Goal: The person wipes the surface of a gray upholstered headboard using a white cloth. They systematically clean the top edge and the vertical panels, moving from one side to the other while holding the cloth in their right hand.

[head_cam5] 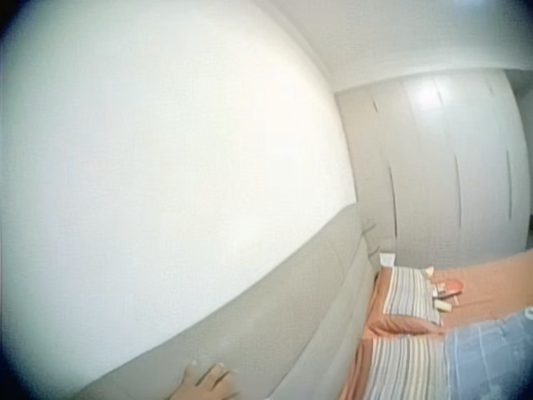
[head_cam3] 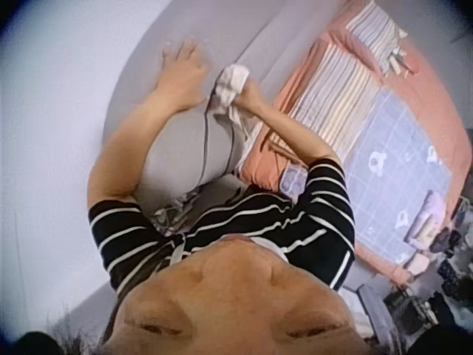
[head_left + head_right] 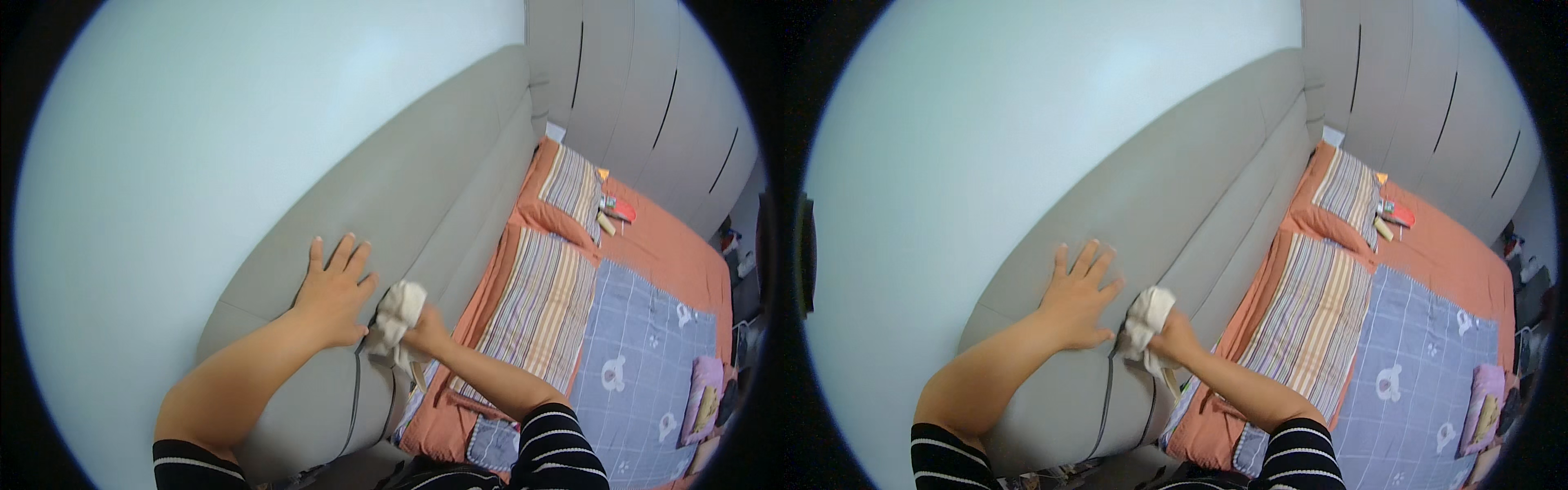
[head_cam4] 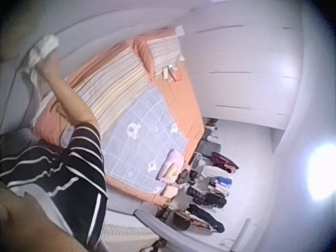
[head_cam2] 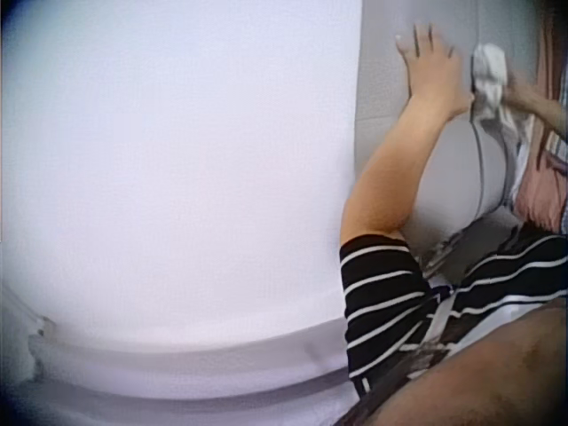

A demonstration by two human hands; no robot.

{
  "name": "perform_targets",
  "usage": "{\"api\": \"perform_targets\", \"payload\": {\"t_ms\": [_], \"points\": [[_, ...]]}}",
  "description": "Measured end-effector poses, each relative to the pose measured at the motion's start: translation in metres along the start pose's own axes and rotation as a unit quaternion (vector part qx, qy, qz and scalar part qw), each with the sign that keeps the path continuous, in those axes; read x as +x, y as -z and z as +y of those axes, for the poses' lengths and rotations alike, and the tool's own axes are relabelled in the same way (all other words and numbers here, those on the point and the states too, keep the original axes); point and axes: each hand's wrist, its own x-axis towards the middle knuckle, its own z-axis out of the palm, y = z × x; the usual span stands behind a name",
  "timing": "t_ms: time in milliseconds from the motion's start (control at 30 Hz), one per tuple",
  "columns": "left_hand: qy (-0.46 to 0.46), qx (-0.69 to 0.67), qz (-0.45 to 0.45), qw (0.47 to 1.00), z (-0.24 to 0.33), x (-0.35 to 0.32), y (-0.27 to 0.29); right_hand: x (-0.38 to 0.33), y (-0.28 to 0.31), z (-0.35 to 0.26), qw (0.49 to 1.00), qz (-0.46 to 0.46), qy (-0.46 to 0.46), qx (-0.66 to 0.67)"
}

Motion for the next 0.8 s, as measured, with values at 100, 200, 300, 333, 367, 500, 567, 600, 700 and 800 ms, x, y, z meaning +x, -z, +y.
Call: {"api": "perform_targets", "payload": {"t_ms": [100,200,300,333,367,500,567,600,700,800], "points": [[-0.014,-0.078,-0.028,0.996,-0.026,-0.015,0.008,0.08,0.037,-0.034,0.989,0.085,0.062,0.106],[0.071,-0.122,0.058,0.988,-0.045,-0.026,0.016,0.169,0.077,-0.057,0.971,0.195,0.135,-0.003],[0.218,-0.046,0.148,0.964,-0.037,-0.031,0.007,0.201,0.062,-0.08,0.971,0.077,0.107,-0.199],[0.245,-0.058,0.14,0.958,-0.037,-0.034,-0.006,0.205,0.034,-0.099,0.969,0.059,0.098,-0.221],[0.274,-0.069,0.133,0.95,-0.04,-0.04,-0.013,0.2,0.002,-0.109,0.967,0.054,0.155,-0.197],[0.271,-0.014,0.024,0.962,-0.031,-0.036,-0.013,0.191,-0.011,-0.132,0.885,-0.108,0.428,-0.149],[0.262,-0.013,0.054,0.963,-0.035,-0.036,-0.017,0.219,0.01,-0.112,0.913,-0.088,0.383,-0.109],[0.263,-0.006,0.066,0.963,-0.038,-0.04,-0.016,0.247,0.018,-0.082,0.926,-0.035,0.344,-0.154],[0.231,0.021,0.073,0.97,-0.039,-0.033,-0.014,0.328,0.097,-0.03,0.968,0.029,0.152,-0.199],[0.219,0.032,0.095,0.971,-0.037,-0.022,-0.021,0.35,0.106,-0.039,0.925,-0.026,0.047,-0.377]]}}
